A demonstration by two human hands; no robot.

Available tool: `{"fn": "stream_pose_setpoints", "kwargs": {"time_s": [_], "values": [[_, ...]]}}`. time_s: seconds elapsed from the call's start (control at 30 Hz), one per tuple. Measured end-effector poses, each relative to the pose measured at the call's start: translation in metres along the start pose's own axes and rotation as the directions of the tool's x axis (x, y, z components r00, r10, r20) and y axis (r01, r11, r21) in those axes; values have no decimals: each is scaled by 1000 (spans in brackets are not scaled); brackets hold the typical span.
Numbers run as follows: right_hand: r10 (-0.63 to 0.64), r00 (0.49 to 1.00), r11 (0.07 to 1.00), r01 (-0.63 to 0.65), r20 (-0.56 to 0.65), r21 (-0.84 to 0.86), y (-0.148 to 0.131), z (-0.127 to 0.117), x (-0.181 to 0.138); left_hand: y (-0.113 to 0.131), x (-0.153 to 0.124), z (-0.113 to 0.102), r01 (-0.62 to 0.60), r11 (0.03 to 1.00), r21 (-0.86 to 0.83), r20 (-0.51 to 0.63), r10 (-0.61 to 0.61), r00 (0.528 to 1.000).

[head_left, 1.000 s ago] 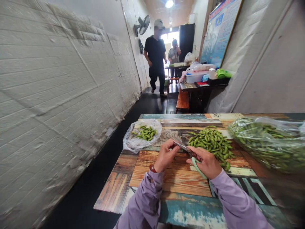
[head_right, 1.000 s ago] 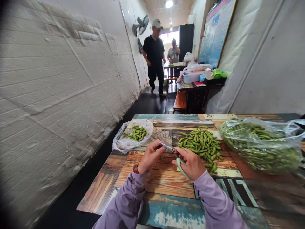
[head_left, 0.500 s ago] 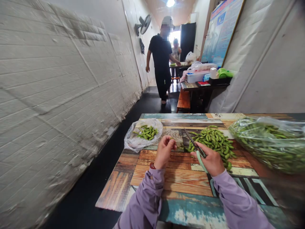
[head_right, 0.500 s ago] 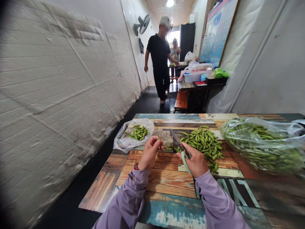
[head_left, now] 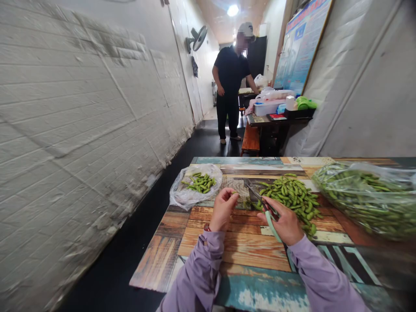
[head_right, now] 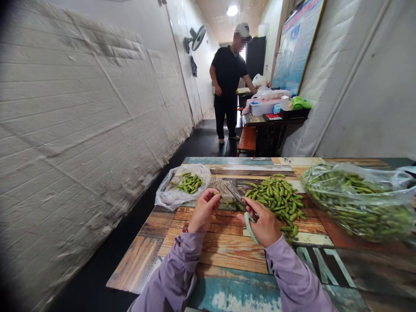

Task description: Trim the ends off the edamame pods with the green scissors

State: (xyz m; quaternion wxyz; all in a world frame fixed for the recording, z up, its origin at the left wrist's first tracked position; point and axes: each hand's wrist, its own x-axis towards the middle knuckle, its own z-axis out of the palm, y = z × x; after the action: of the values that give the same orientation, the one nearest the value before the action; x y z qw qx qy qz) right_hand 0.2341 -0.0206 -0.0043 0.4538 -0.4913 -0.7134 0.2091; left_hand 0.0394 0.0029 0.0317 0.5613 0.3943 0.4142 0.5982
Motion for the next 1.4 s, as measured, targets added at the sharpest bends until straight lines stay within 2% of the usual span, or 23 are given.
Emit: {"fn": "stream_pose_setpoints", "kwargs": {"time_s": [0.1,0.23,0.4,0.53,0.73,0.93,1.4], "values": [[5,1000,1000,-5,15,27,1,0,-1,0,2,-1,50,988,-146,-22,-54,998],[-81,994,997,82,72,-14,-2,0,-2,1,4,-4,96,945,-314,-13,-106,994],[-140,972,985,156,190,-74,-5,1,-2,5,5,-10,120,902,-414,-45,-152,987],[-148,965,977,176,218,-117,-3,2,-2,9,4,-12,139,871,-470,-27,-172,985],[-165,960,966,203,224,-158,1,3,-3,7,1,-9,150,852,-501,3,-172,985],[-137,972,965,174,189,-196,6,4,-2,2,-1,-7,183,865,-468,25,-194,981],[-135,983,974,154,122,-167,2,3,-1,-8,-9,9,231,916,-327,223,-163,961]]}}
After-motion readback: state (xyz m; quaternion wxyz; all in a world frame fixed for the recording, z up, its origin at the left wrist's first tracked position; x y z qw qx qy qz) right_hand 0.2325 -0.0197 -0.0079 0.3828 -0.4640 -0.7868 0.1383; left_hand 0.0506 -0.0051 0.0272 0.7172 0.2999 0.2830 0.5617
